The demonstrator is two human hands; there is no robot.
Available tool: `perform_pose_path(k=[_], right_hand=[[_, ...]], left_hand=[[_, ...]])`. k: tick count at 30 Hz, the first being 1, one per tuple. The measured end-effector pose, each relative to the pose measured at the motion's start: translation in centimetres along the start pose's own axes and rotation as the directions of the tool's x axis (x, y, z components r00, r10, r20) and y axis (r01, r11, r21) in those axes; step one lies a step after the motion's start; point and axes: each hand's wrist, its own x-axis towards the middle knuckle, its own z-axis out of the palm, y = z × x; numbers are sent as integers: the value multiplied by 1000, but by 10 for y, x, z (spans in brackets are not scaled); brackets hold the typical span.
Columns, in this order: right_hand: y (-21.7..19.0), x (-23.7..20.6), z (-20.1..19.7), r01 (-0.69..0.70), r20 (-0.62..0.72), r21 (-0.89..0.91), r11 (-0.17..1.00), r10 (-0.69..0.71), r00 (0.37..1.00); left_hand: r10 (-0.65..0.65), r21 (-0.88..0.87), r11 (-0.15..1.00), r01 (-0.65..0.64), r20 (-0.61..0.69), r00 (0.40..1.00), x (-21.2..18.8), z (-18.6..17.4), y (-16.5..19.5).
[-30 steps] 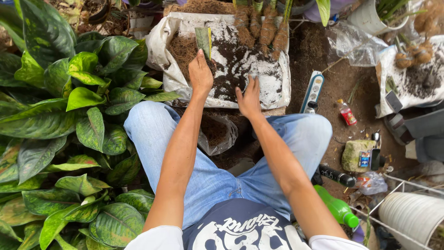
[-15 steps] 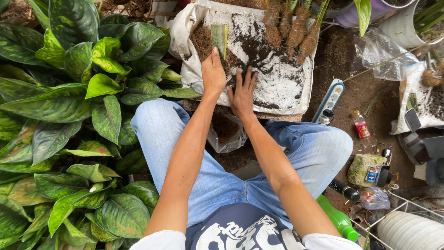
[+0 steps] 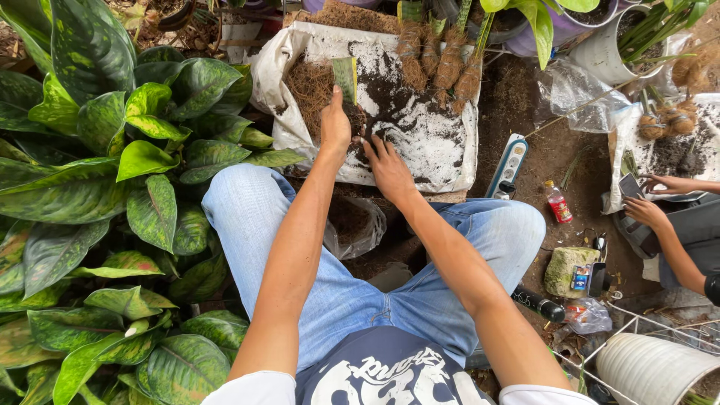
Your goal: The person wraps a plant stem with soil and fibrous material, repeatedly adding and compacting the mixture by hand. The person works over a white tray, handling soil and fibers to form a tight bundle around the stem.
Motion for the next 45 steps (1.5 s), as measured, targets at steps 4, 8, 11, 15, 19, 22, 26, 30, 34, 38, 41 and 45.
perform_pose_path(k=[4,8,11,15,19,22,26,30,34,38,41,45], right_hand=[[4,-7,0,41,-59,27,999,-39,997],[5,-7,5,0,-99,127,992,13,995],[5,-2,4,-124,-187,356,926,201,962],[8,9,-6,-264,-158,763,589,567,809],[14,17,-30,-81,-128,943,321,580,804],[14,17,-47,-122,-32,958,259,521,853],[6,23,-56,-97,-46,960,263,491,870],[0,29,-54,-71,-125,920,385,460,879],[-4,27,-53,-50,-208,856,515,430,879],[-7,27,-57,-24,-280,792,610,398,874],[-9,27,-60,-58,-276,763,644,405,872],[-10,26,-63,-115,-264,715,689,419,869]], left_hand=[[-81,-208,971,116,171,982,-2,6,1],[-83,-242,960,140,230,970,-2,6,-3],[-46,-209,974,92,214,976,-3,6,-7],[-85,-214,969,125,189,978,-5,6,-10],[-110,-241,957,163,219,970,-11,12,-12],[-68,-280,951,133,227,971,-15,16,-15],[-79,-293,948,124,160,984,-17,20,-18],[-23,-331,943,46,71,997,-19,22,-21],[-24,-339,939,57,99,995,-23,22,-18],[-76,-285,954,89,53,996,-26,23,-10],[-14,-343,939,34,61,998,-26,24,-9],[-37,-353,933,64,84,996,-21,24,-14]])
